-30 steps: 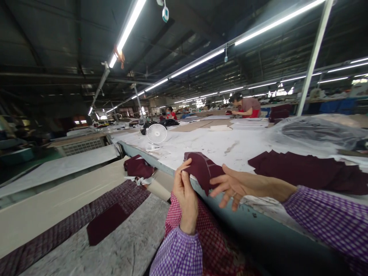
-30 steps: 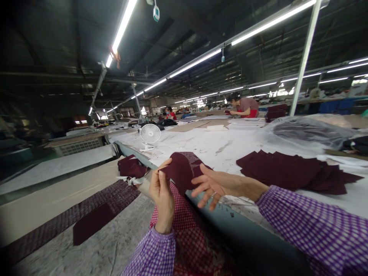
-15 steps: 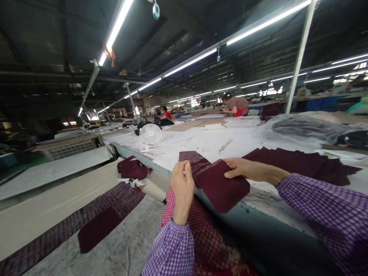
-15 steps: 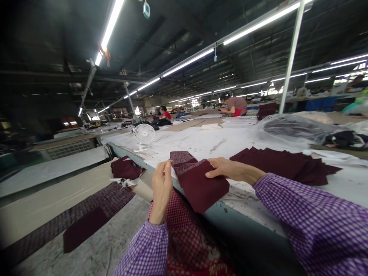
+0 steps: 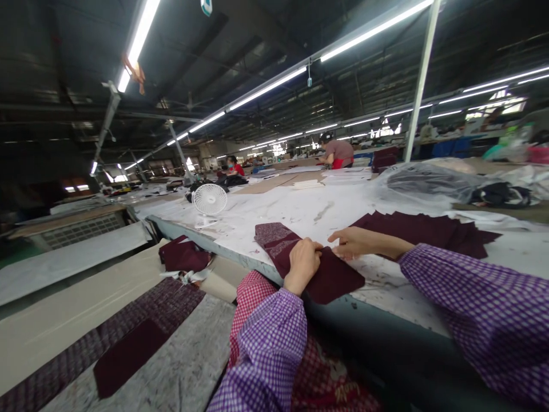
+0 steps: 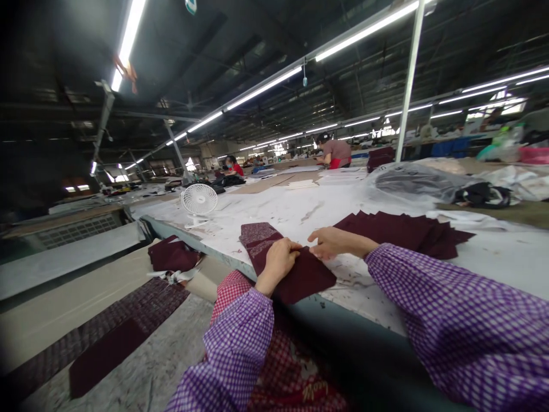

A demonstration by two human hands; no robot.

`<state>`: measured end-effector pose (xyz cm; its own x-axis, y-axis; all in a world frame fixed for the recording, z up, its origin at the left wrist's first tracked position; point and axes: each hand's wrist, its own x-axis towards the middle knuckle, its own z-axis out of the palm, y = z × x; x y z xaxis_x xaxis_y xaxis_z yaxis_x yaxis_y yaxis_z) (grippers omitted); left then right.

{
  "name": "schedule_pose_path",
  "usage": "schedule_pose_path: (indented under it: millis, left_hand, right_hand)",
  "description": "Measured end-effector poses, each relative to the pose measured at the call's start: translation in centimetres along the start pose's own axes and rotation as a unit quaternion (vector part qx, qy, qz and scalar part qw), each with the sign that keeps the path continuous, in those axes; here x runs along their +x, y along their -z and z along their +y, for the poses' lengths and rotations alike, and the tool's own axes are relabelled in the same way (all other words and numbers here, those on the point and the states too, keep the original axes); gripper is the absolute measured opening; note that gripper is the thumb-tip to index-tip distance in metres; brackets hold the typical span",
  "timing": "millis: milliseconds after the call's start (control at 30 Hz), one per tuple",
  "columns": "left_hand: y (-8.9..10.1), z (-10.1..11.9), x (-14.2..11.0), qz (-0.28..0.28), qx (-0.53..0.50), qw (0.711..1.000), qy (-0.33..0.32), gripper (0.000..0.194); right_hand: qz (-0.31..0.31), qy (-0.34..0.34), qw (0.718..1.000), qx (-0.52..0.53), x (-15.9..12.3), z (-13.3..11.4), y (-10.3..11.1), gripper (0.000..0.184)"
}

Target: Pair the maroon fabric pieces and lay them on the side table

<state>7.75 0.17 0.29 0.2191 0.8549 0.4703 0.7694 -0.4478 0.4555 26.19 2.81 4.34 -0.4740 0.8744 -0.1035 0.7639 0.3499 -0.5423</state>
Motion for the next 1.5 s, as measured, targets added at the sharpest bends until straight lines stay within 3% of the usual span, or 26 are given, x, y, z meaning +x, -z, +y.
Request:
schedule_pose_path:
  millis: [133,300,700,1167,1233,1367,1500]
  left_hand:
    - [-1.0,-0.4,-0.5,-0.026,0.042,0.999,-0.016,0.027]
    - [-0.9,-0.2,-0.8,-0.022,0.057,0.998,-0.027,0.026]
    - [-0.7,0.2,-1.0,-0.024,0.086,0.995,-0.045,0.027]
    - [-0.1,0.7,-1.1,-0.065,0.146,0.985,-0.058,0.037]
    - [-0.1,0.7,-1.1,-0.070,0.153,0.984,-0.058,0.036]
    - [-0.2,0.8,-1.2,-0.073,0.158,0.983,-0.055,0.036]
    - [-0.1,1.0,-1.0,-0.066,0.154,0.984,-0.059,0.035]
  right_hand:
    - [0.080,0.117,0.984,-0.112,0.3,1.1,0.4,0.028]
    - [0.101,0.204,0.951,-0.210,0.4,1.0,-0.4,0.026]
    - [0.117,0.224,0.914,-0.318,0.3,0.5,-1.2,0.022]
    - [0.111,0.258,0.821,-0.497,0.1,0.3,-2.1,0.018]
    - [0.103,0.239,0.832,-0.491,0.0,0.3,-1.5,0.018]
    - [0.120,0.206,0.894,-0.379,-0.1,-0.3,-0.7,0.027]
    - [0.116,0.203,0.927,-0.294,-0.1,-1.0,-1.4,0.025]
